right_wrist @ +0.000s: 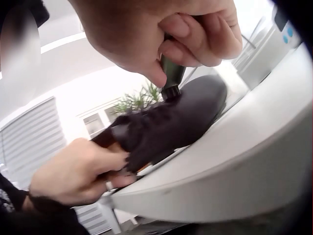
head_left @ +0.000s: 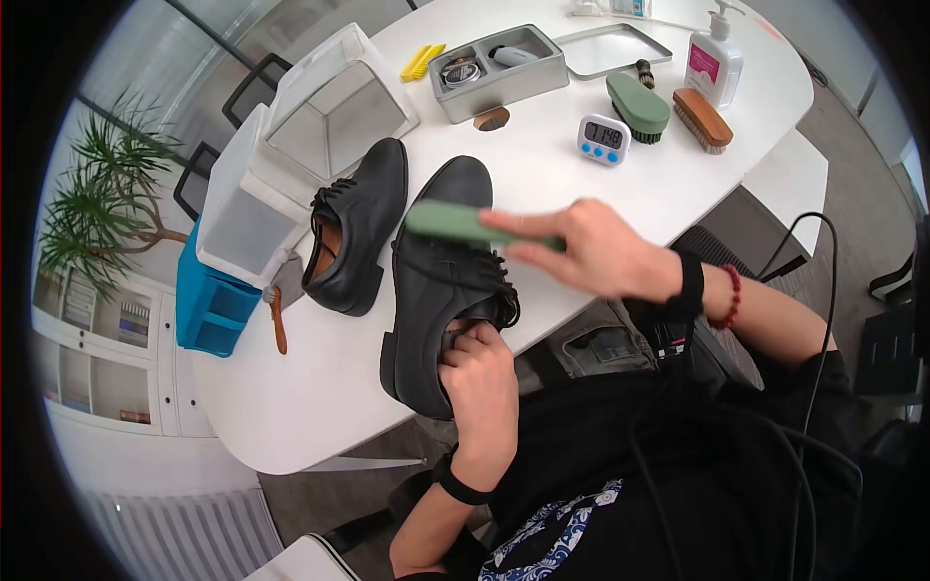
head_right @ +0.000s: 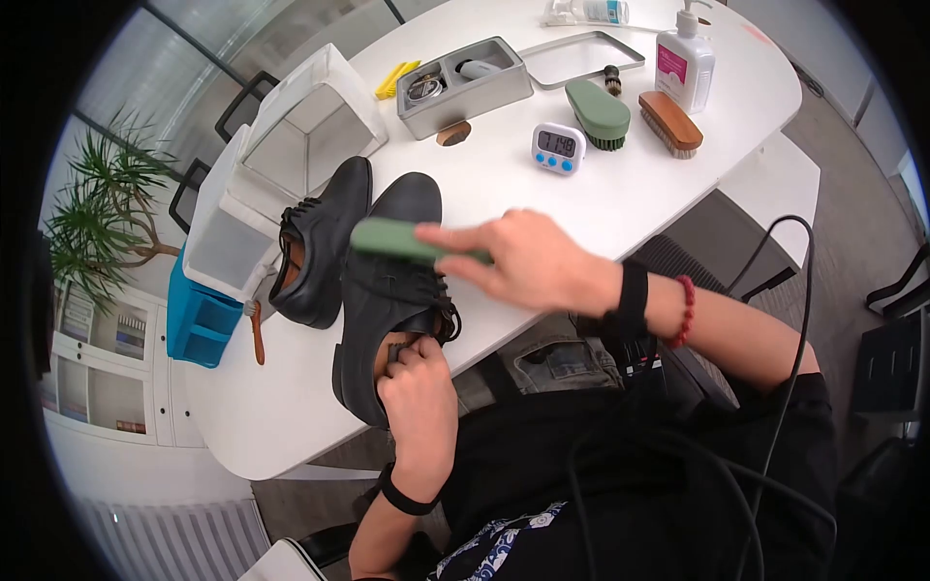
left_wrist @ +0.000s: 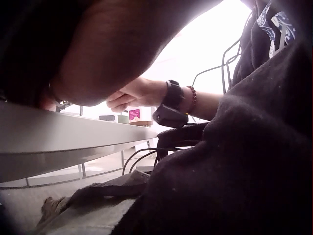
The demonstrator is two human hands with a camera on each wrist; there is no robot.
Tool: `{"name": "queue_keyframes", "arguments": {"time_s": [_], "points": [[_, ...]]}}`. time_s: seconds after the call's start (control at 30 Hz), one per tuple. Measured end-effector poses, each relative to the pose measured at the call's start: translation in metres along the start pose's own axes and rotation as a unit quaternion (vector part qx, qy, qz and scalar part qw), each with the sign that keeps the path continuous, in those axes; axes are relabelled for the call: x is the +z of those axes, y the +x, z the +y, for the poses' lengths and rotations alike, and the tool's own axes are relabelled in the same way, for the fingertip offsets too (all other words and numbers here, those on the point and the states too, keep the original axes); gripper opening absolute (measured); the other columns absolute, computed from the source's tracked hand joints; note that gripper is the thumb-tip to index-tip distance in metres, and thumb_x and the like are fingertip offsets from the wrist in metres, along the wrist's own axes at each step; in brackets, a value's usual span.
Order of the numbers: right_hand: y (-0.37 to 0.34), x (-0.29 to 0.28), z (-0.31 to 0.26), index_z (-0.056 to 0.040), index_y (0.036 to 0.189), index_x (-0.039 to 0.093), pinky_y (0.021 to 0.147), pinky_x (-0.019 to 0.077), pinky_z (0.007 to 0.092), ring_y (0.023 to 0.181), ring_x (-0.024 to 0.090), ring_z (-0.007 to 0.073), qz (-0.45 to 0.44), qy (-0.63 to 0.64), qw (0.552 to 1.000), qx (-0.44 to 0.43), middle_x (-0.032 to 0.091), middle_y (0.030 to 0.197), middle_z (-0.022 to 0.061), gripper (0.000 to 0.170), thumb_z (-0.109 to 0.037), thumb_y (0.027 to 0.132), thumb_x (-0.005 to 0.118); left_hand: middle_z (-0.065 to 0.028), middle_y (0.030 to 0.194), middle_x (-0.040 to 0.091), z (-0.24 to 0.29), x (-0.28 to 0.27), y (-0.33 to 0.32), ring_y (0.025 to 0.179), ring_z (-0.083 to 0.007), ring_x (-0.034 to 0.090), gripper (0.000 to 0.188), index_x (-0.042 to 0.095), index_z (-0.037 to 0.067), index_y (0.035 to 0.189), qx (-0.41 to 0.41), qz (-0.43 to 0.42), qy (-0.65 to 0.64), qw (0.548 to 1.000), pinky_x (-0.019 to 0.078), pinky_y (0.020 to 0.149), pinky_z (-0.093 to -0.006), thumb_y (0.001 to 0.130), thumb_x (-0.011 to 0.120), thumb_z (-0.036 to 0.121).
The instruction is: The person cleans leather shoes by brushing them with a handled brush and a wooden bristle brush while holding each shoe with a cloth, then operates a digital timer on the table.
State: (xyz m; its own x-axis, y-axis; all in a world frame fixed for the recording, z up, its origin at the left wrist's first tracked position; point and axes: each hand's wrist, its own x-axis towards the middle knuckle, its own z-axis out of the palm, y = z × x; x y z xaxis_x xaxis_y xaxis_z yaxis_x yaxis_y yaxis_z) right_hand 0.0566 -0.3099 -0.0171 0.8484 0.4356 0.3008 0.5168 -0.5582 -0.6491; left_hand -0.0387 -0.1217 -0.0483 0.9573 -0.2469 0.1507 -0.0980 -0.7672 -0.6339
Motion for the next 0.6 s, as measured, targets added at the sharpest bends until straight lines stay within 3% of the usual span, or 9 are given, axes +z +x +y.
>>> {"name": "queue_keyframes", "arguments": {"time_s": [0.07, 0.13, 0.17, 0.23, 0.27, 0.33, 0.4, 0.5, 0.6], "points": [[0.012, -0.005, 0.017, -0.0214, 0.138, 0.064, 0.056, 0.0488, 0.0397, 0.052, 0.060, 0.0324, 0.068, -0.035, 0.996, 0.035, 0.059, 0.059, 0.0179, 0.041, -0.031, 0.098, 0.063, -0.0005, 0.077, 0.064, 0.000, -0.001, 0.001, 0.068, -0.0152, 0.068, 0.007, 0.062, 0.011, 0.093, 0.000, 0.001, 0.004, 1.000, 0.0513, 0.058, -0.0271, 0.087, 0.066, 0.015], [0.017, -0.007, 0.030, -0.0180, 0.142, 0.060, 0.050, 0.0394, 0.0347, 0.046, 0.039, 0.0174, 0.094, 0.000, 0.992, 0.082, 0.044, 0.055, 0.0120, 0.044, -0.026, 0.099, 0.064, -0.0003, 0.076, 0.063, 0.004, 0.001, 0.000, 0.068, -0.0149, 0.068, 0.007, 0.062, 0.011, 0.093, -0.003, 0.003, 0.013, 1.000, 0.0511, 0.058, -0.0270, 0.087, 0.066, 0.015], [0.015, -0.005, 0.030, -0.0180, 0.142, 0.060, 0.050, 0.0394, 0.0347, 0.046, 0.039, 0.0174, 0.094, 0.000, 0.992, 0.081, 0.044, 0.055, 0.0120, 0.044, -0.026, 0.099, 0.064, 0.0000, 0.076, 0.063, 0.005, 0.002, -0.001, 0.068, -0.0147, 0.067, 0.008, 0.062, 0.011, 0.092, -0.006, 0.002, 0.023, 1.000, 0.0509, 0.057, -0.0269, 0.087, 0.066, 0.015], [0.005, 0.004, 0.026, -0.0200, 0.139, 0.062, 0.056, 0.0471, 0.0396, 0.048, 0.054, 0.0309, 0.098, 0.045, 0.993, 0.047, 0.056, 0.058, 0.0191, 0.043, -0.030, 0.097, 0.065, 0.0003, 0.076, 0.063, 0.003, 0.001, 0.000, 0.068, -0.0145, 0.067, 0.008, 0.062, 0.012, 0.092, -0.004, 0.000, 0.020, 1.000, 0.0508, 0.057, -0.0268, 0.087, 0.067, 0.015], [-0.002, 0.001, 0.009, -0.0202, 0.139, 0.062, 0.057, 0.0486, 0.0403, 0.049, 0.057, 0.0321, 0.060, 0.045, 0.996, 0.053, 0.057, 0.059, 0.0198, 0.044, -0.029, 0.097, 0.066, 0.0006, 0.075, 0.063, 0.003, 0.000, 0.000, 0.067, -0.0143, 0.067, 0.008, 0.062, 0.012, 0.092, 0.001, -0.001, 0.017, 1.000, 0.0507, 0.057, -0.0267, 0.087, 0.067, 0.015], [-0.015, 0.011, -0.001, -0.0201, 0.139, 0.062, 0.058, 0.0496, 0.0406, 0.050, 0.059, 0.0328, 0.015, 0.064, 0.997, -0.042, 0.059, 0.059, 0.0194, 0.043, -0.028, 0.097, 0.066, 0.0007, 0.075, 0.062, 0.004, 0.000, -0.001, 0.067, -0.0142, 0.067, 0.007, 0.061, 0.012, 0.091, 0.002, -0.003, 0.015, 1.000, 0.0506, 0.056, -0.0266, 0.088, 0.067, 0.015], [-0.015, 0.013, -0.005, -0.0199, 0.139, 0.062, 0.057, 0.0500, 0.0404, 0.051, 0.060, 0.0332, 0.004, 0.042, 0.998, -0.039, 0.060, 0.060, 0.0186, 0.043, -0.028, 0.097, 0.065, 0.0008, 0.074, 0.062, 0.002, 0.001, -0.001, 0.067, -0.0142, 0.067, 0.007, 0.061, 0.012, 0.091, 0.002, -0.002, 0.016, 1.000, 0.0505, 0.056, -0.0266, 0.088, 0.067, 0.015], [0.003, -0.002, 0.013, -0.0193, 0.139, 0.063, 0.056, 0.0475, 0.0400, 0.049, 0.057, 0.0324, 0.052, 0.001, 0.998, 0.046, 0.058, 0.059, 0.0177, 0.042, -0.030, 0.098, 0.064, 0.0010, 0.075, 0.062, 0.002, 0.001, -0.001, 0.067, -0.0140, 0.067, 0.007, 0.061, 0.012, 0.090, -0.001, 0.015, 0.024, 1.000, 0.0502, 0.056, -0.0262, 0.088, 0.067, 0.015], [0.008, -0.002, 0.017, -0.0192, 0.138, 0.063, 0.054, 0.0460, 0.0405, 0.048, 0.056, 0.0330, 0.075, -0.005, 0.996, 0.055, 0.057, 0.058, 0.0183, 0.042, -0.029, 0.098, 0.064, 0.0011, 0.075, 0.063, 0.003, 0.002, 0.002, 0.067, -0.0137, 0.067, 0.006, 0.061, 0.013, 0.090, -0.004, 0.015, 0.020, 1.000, 0.0498, 0.056, -0.0259, 0.088, 0.066, 0.015]]}}
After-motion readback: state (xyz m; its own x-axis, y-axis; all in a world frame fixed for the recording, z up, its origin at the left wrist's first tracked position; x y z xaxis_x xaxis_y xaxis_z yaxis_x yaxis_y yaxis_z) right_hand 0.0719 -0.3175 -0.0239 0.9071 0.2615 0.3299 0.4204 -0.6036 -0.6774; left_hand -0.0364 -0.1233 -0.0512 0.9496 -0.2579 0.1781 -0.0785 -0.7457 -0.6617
